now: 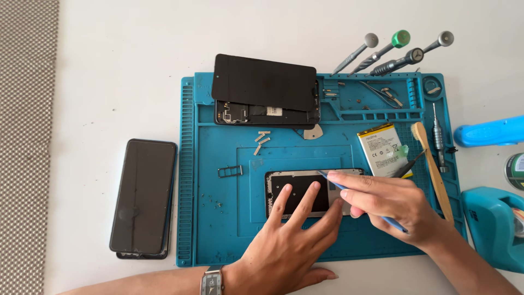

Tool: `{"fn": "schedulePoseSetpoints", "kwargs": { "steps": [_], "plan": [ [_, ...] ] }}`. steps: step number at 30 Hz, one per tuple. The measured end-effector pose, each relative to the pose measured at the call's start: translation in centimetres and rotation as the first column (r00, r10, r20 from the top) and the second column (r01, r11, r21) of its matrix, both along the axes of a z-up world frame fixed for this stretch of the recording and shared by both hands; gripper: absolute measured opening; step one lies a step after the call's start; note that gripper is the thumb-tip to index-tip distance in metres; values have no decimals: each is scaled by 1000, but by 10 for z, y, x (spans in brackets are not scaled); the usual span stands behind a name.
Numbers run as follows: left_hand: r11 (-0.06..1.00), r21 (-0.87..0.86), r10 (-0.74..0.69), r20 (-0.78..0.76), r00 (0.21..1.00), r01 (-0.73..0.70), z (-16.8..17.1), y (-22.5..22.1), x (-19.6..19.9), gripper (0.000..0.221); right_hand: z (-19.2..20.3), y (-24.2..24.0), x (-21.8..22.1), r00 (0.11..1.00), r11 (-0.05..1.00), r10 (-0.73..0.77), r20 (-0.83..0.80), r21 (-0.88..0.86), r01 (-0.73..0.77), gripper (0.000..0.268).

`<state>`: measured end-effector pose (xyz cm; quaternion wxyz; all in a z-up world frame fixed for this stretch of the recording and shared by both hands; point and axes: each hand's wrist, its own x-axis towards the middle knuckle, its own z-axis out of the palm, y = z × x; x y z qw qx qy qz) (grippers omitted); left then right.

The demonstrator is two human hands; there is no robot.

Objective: The person uses a hot air gun to heat the back of a disassembled smartphone, then switches to a screwdriver to pry and remove adhesive strips from the phone's frame. The person continues to scrape and peel adhesive residue from the interior edges of the phone chassis.

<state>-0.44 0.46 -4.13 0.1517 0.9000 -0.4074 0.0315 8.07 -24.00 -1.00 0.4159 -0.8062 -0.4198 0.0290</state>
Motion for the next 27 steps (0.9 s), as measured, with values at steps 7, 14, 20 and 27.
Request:
{"fn": "schedulePoseSetpoints", "kwargs": {
  "steps": [7,14,20,27],
  "plan": [
    [999,-47,-6,-26,1000,5,-1,1,0,75,-1,26,8,993,992,112,-23,57,-110,48],
    [999,-49,14,-23,1000,-15,1,5,-5,67,6,67,18,975,974,219,44,56,-221,45],
    [997,-69,47,16,999,-46,-1,6,-9,68,5,73,19,969,969,245,45,19,-246,45],
    [998,-63,25,-13,1000,-26,2,6,-6,76,4,46,11,974,983,179,141,10,-182,43]
  ]
}}
